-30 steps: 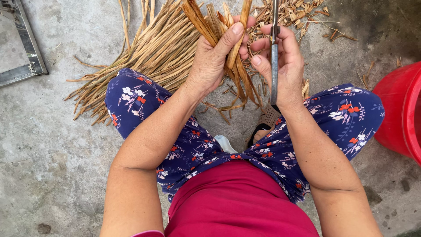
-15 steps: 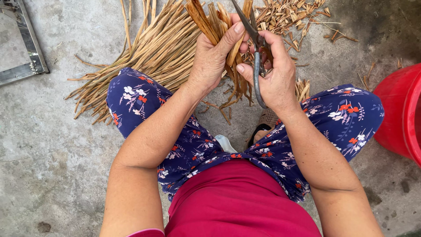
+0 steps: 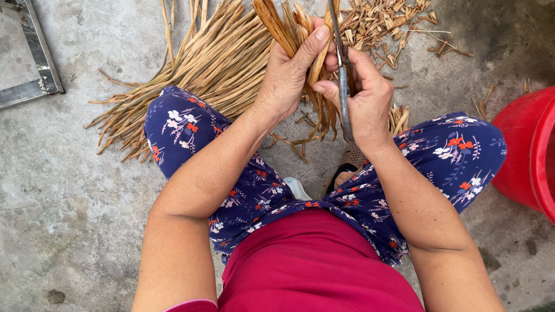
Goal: The person sits on the floor and uses shears to trim the ends of a bundle of thin, dried sticks. They repeatedly pick up sticks, cut the ends, and place the trimmed pieces aside.
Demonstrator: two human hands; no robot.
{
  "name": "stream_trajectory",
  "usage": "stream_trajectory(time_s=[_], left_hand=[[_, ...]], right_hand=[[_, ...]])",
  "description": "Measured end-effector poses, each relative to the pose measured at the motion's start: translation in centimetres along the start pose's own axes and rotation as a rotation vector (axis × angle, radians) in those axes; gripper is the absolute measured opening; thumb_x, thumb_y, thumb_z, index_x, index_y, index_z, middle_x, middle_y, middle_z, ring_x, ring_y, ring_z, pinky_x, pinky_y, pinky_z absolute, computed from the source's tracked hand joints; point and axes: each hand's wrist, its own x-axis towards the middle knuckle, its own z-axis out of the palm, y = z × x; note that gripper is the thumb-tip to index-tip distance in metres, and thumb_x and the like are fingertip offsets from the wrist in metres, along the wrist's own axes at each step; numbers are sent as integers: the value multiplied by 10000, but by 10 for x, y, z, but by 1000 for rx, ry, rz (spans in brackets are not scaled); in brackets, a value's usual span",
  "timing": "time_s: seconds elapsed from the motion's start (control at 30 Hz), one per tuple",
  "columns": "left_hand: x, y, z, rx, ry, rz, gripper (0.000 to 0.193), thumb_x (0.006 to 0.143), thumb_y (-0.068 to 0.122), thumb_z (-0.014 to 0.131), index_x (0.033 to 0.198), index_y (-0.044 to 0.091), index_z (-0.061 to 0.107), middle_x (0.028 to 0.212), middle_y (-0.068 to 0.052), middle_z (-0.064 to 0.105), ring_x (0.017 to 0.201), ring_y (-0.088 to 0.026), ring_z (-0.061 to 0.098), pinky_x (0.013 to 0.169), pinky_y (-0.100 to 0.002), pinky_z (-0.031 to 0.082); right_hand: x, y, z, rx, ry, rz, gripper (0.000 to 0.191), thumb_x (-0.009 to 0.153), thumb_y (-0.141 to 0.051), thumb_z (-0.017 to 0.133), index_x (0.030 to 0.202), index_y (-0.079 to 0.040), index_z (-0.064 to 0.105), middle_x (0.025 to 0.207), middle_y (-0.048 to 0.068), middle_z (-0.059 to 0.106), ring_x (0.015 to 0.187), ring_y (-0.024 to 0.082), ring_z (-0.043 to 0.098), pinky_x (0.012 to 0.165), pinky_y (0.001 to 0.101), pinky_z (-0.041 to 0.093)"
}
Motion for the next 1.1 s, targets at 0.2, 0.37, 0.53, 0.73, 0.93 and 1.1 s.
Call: stream_trajectory(time_s=[0.2,0.37,0.53,0.73,0.93,1.1], left_hand=[[0,-5,0,120,29,-40,307,1037,297,673,1205,42,639,968,-48,722,865,-114,695,779,-274,612],[1,-7,-2,236,25,-86,336,1036,331,600,1226,54,581,854,-18,712,700,-109,674,625,-250,585],[-1,-23,4,790,47,26,320,1013,169,693,1266,58,531,1032,-85,648,916,-180,683,762,-322,584],[-8,-21,9,639,-193,77,526,923,46,774,1350,69,467,1259,-53,627,1219,-172,618,1042,-366,529],[-9,4,-1,355,-206,-124,486,992,221,751,1395,97,510,1159,-17,614,1079,-93,591,977,-279,524],[-3,9,1,284,-124,-114,272,1062,299,715,1145,47,654,877,10,614,777,-85,554,710,-238,487]], right_hand=[[7,1,-5,-19,23,-4,395,1000,-163,874,1299,-22,657,1106,40,759,1013,79,724,877,212,594],[10,1,-14,118,155,20,359,1024,-137,839,1258,-48,581,881,11,678,696,63,594,600,177,442],[4,2,-15,195,69,-193,445,1091,-76,840,1372,-84,495,1076,13,659,973,58,638,867,182,533],[15,8,-16,347,107,-33,454,984,-86,845,1332,-66,553,1036,16,642,879,74,615,810,202,531],[25,12,-42,709,83,86,386,991,-25,771,1322,7,575,956,84,647,686,132,564,640,271,514],[22,8,-50,690,-32,86,399,988,-5,753,1344,-9,572,944,97,665,634,100,521,601,237,478]])
